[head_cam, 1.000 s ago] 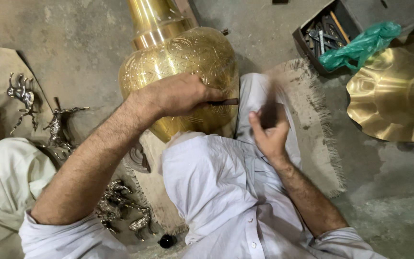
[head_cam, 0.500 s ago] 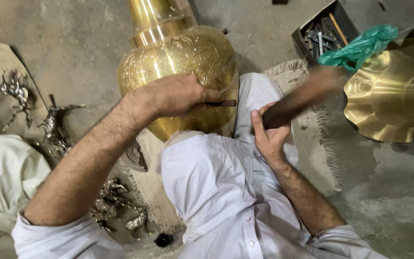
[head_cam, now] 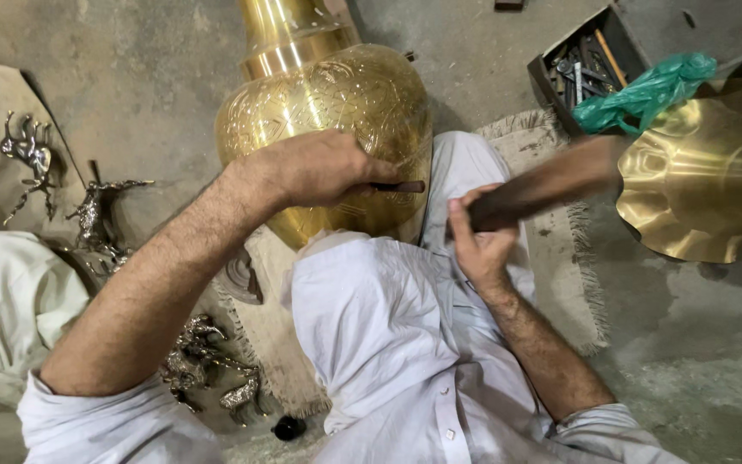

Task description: The person sits on the floor with a large brass vase in their lap, holding a chisel against the vase's engraved surface and striking the chisel with a wooden mallet to carve decorative patterns, repositioning the chisel across different areas of the vase.

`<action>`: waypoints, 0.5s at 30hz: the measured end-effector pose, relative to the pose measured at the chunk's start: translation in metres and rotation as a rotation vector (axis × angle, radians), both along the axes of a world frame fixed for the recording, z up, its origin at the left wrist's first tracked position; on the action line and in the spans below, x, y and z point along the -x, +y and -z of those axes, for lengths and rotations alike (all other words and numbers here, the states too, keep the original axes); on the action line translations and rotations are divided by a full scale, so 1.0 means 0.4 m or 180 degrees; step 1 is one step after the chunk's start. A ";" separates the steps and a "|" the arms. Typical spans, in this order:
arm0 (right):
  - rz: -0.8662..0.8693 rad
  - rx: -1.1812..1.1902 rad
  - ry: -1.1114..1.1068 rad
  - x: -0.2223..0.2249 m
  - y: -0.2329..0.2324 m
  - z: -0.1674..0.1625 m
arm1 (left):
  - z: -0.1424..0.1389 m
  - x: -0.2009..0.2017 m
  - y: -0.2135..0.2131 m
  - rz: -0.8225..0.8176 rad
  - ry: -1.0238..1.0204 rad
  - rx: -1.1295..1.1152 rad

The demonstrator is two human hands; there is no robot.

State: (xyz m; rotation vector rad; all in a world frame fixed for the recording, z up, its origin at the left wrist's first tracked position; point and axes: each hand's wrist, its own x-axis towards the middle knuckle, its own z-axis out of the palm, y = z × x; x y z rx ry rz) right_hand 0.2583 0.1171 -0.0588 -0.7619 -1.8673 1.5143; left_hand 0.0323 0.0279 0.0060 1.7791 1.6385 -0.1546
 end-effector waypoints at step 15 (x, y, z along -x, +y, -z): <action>-0.0034 -0.0837 -0.0588 -0.005 -0.015 -0.009 | -0.010 -0.007 0.001 0.0035 0.0285 0.0473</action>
